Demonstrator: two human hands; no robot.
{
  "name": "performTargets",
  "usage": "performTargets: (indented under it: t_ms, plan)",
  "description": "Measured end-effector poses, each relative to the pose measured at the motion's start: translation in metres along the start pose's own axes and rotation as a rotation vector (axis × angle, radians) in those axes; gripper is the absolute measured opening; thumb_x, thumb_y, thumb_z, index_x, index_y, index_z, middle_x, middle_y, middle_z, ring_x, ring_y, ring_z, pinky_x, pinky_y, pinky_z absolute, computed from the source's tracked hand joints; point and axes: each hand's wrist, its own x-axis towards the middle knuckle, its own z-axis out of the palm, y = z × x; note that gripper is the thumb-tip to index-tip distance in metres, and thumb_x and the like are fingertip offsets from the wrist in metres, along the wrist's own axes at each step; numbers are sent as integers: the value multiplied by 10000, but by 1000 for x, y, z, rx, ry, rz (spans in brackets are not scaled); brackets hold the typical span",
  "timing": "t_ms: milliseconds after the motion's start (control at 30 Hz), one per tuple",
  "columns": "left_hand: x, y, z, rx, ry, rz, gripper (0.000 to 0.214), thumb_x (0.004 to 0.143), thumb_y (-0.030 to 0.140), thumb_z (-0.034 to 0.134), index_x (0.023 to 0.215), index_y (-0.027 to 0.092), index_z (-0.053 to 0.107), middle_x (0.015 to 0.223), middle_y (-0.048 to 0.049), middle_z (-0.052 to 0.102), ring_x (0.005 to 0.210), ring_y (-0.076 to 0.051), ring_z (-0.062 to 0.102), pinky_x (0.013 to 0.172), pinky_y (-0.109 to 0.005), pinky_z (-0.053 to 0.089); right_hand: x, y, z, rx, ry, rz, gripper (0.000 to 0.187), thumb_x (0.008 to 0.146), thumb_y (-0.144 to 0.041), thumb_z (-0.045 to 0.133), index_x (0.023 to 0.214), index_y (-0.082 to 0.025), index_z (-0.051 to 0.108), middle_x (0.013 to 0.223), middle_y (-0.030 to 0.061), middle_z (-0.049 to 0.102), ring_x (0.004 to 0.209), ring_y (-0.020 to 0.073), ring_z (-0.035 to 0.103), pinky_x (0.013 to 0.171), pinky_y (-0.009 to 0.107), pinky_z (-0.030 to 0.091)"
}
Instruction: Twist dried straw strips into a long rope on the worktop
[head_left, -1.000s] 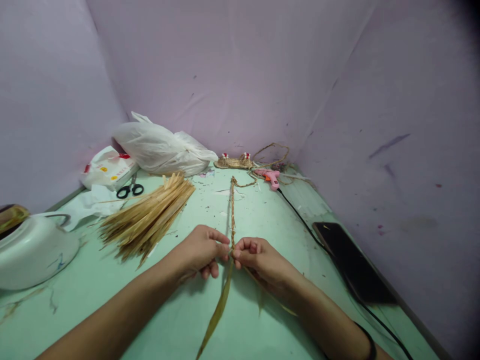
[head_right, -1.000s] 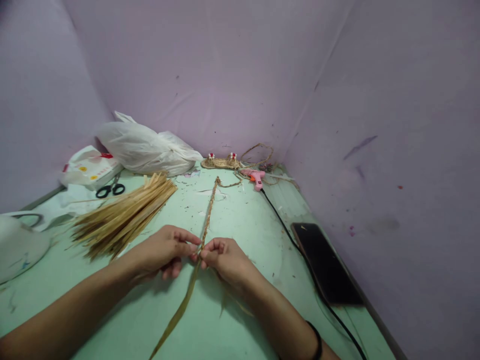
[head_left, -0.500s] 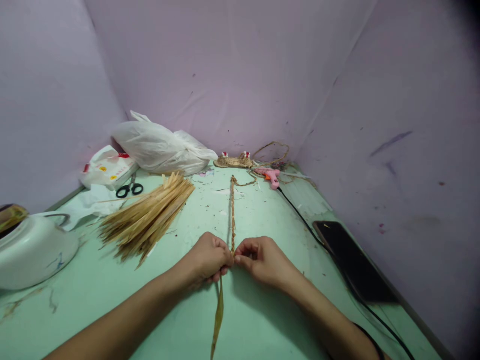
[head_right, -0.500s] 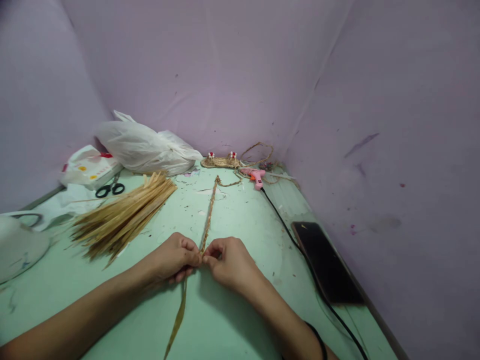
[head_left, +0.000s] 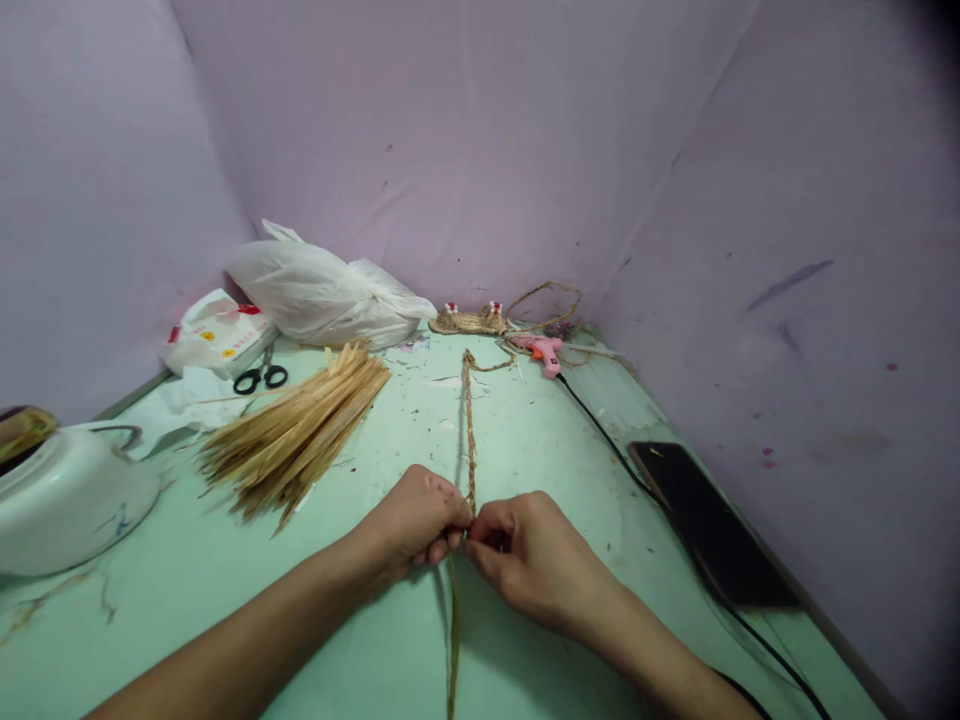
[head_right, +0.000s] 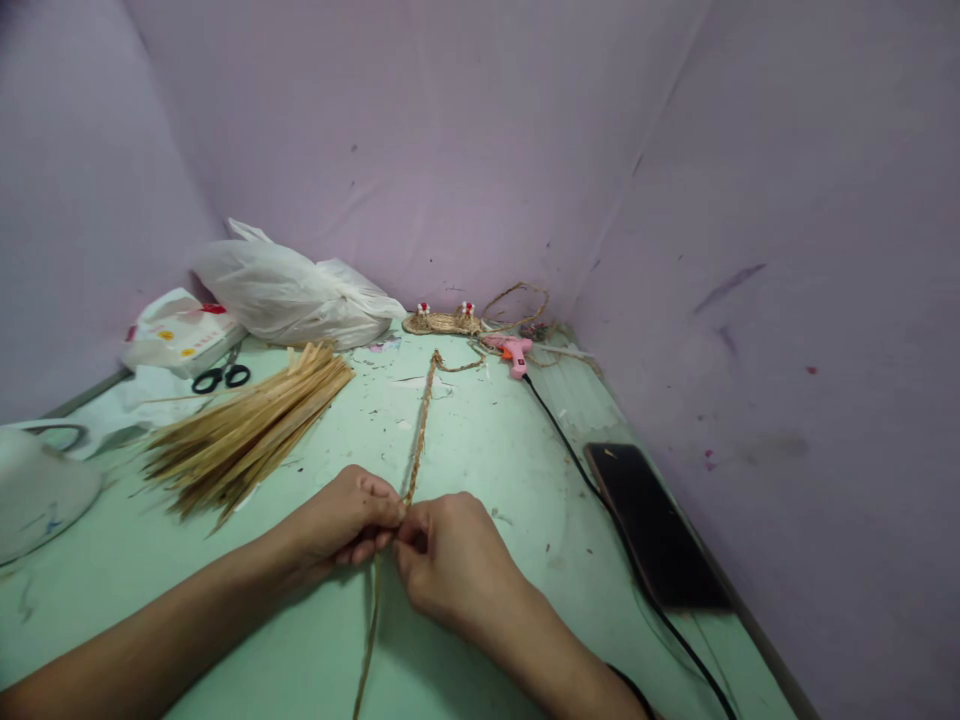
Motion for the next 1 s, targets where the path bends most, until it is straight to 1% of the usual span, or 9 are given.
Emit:
performTargets:
  t_ms: [67,167,233,267,433,567,700,867,1000]
  plan:
    - [-1,2,-1,5,-11,17,99,521,172,478,428,140,479,332,39,394,267,-48,310,287,-176,155,1,3,-2,33,-37,-10,172,656,-159,479,579,-149,632,497,-12,534,453,68,402,421,179,281]
    - [0,4,-3,33,-21,11,79,509,144,478,430,141,477,311,56,360,262,-38,280,300,-177,151,5,9,-9,119,-164,-7,142,651,-188,520,598,-145,646,485,-22,521,432,57,365,408,177,267]
    - [2,4,-5,52,-40,10,94,505,138,492,416,143,463,303,63,341,268,-33,264,312,-182,160,10,12,-16,226,-232,30,142,650,-229,557,598,-134,648,482,-17,532,423,52,367,409,174,280]
    - [3,4,-6,58,-54,13,106,506,141,501,410,145,457,306,63,340,274,-32,261,318,-185,165,13,13,-19,282,-221,69,153,651,-245,568,592,-127,644,484,-11,542,420,51,376,412,172,291]
    - [7,-5,-7,47,-73,62,120,539,193,521,437,143,482,327,62,333,300,-38,245,341,-199,160,31,29,-31,561,104,292,158,649,-275,605,661,-118,614,571,15,604,389,40,401,394,168,323]
    - [5,-16,-3,64,18,188,123,561,202,485,455,139,479,395,51,338,398,-47,271,397,-193,201,60,41,-42,754,210,423,115,660,-199,605,737,-116,590,685,35,620,440,40,455,440,168,394]
    - [2,-20,0,106,75,267,175,602,252,449,460,156,410,463,41,301,473,-63,281,438,-197,222,98,37,-58,674,288,470,33,678,-139,574,695,-111,571,695,52,610,461,50,471,436,171,409]
    - [4,-20,-5,106,-12,173,204,609,280,440,452,170,374,445,46,255,454,-64,259,419,-200,197,135,30,-67,600,207,434,72,681,-184,573,703,-117,587,718,57,619,477,57,480,418,167,402]
    - [7,-24,-10,146,-53,106,202,628,269,475,458,161,464,416,48,323,429,-58,302,403,-184,207,168,38,-75,464,385,388,97,659,-178,557,726,-118,590,726,54,621,481,65,495,431,179,416]
